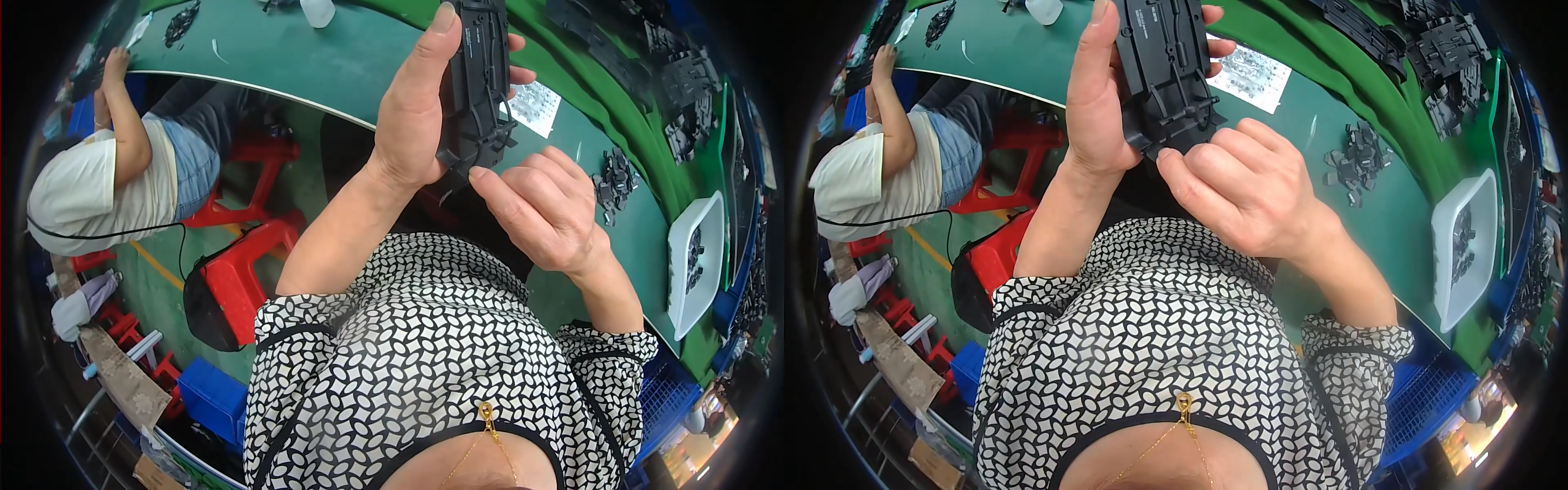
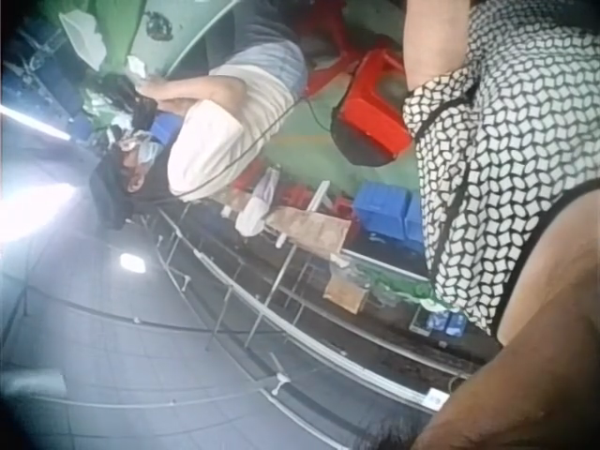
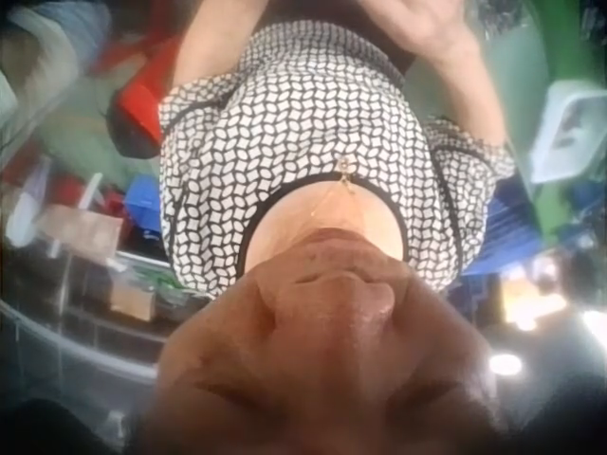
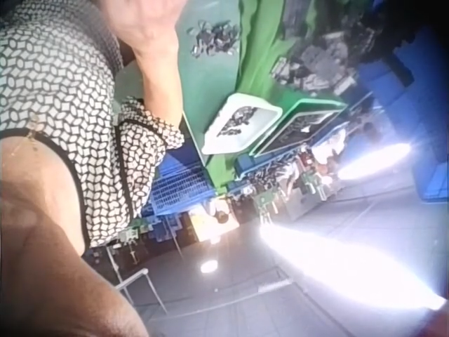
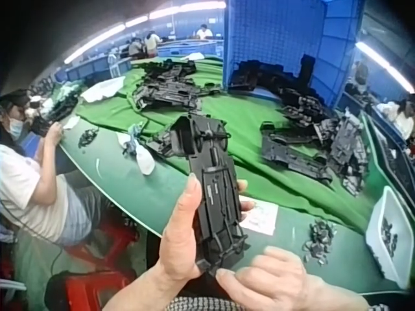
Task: Assemble small plastic components into a larger toy chassis on a factory production line.
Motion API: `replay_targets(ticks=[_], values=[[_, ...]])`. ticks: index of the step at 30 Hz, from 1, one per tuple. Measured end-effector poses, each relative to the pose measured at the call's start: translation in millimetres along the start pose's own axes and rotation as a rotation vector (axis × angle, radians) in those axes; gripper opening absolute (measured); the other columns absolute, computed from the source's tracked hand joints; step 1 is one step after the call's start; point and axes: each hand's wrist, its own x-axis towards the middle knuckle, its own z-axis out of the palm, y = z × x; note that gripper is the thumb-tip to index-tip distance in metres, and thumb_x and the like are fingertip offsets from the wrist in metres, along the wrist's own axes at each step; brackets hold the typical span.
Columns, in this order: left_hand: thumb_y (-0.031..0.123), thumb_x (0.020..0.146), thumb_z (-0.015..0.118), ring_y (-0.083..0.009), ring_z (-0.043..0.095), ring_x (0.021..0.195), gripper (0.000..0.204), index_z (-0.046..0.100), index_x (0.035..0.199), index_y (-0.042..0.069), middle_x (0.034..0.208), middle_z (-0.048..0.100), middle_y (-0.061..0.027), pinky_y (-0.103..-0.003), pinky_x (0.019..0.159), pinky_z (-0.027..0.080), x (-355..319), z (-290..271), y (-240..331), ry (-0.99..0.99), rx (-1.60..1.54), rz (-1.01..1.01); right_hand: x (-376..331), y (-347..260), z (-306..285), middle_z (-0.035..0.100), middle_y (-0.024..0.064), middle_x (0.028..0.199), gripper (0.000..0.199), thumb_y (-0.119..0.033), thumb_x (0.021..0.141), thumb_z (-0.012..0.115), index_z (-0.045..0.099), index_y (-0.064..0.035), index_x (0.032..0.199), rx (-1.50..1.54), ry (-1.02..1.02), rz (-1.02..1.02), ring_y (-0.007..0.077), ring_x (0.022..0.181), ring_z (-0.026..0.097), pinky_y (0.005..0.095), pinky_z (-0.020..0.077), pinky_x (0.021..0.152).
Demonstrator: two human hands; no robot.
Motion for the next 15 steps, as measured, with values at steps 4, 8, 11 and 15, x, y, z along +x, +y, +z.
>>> replay_targets(ticks=[4, 8, 11, 15], values=[[0.053, 0.096, 0.042, -0.0146, 0.061, 0.091, 0.061, 0.048, 0.126, -0.001, 0.102, 0.063, -0.0122, -0.024, 0.073, 0.052, 0, 4, -2, 0.052, 0.121, 0.014, 2, 0, -2, 0.051, 0.0019, 0.071, 0.031, -0.007, 0.062, 0.066, 0.065, 0.0013, 0.092, -0.002, 0.002, 0.005, 0.0140, 0.056, 0.046, 0.0275, 0.0332, 0.047], [0.052, 0.096, 0.043, -0.0141, 0.061, 0.091, 0.061, 0.047, 0.127, 0.000, 0.103, 0.063, -0.0118, -0.024, 0.073, 0.052, 0, 8, 0, 0.065, 0.067, -0.030, 2, -1, -3, 0.051, 0.0016, 0.071, 0.032, -0.008, 0.060, 0.065, 0.065, 0.0004, 0.091, -0.019, 0.004, -0.007, 0.0137, 0.056, 0.046, 0.0271, 0.0326, 0.047], [0.052, 0.096, 0.043, -0.0137, 0.060, 0.091, 0.062, 0.046, 0.128, -0.001, 0.104, 0.062, -0.0115, -0.023, 0.073, 0.052, -1, 10, -2, 0.074, 0.076, -0.037, 0, 1, -3, 0.051, 0.0015, 0.071, 0.033, -0.009, 0.059, 0.065, 0.065, 0.0002, 0.090, 0.007, -0.005, 0.008, 0.0134, 0.056, 0.046, 0.0269, 0.0321, 0.047], [0.052, 0.096, 0.044, -0.0134, 0.059, 0.093, 0.062, 0.046, 0.128, -0.002, 0.104, 0.062, -0.0109, -0.023, 0.073, 0.051, -5, 16, -3, 0.051, 0.130, 0.018, -1, -1, -1, 0.051, 0.0014, 0.072, 0.033, -0.009, 0.059, 0.065, 0.065, 0.0002, 0.091, -0.017, 0.023, 0.008, 0.0136, 0.056, 0.047, 0.0271, 0.0320, 0.047]])
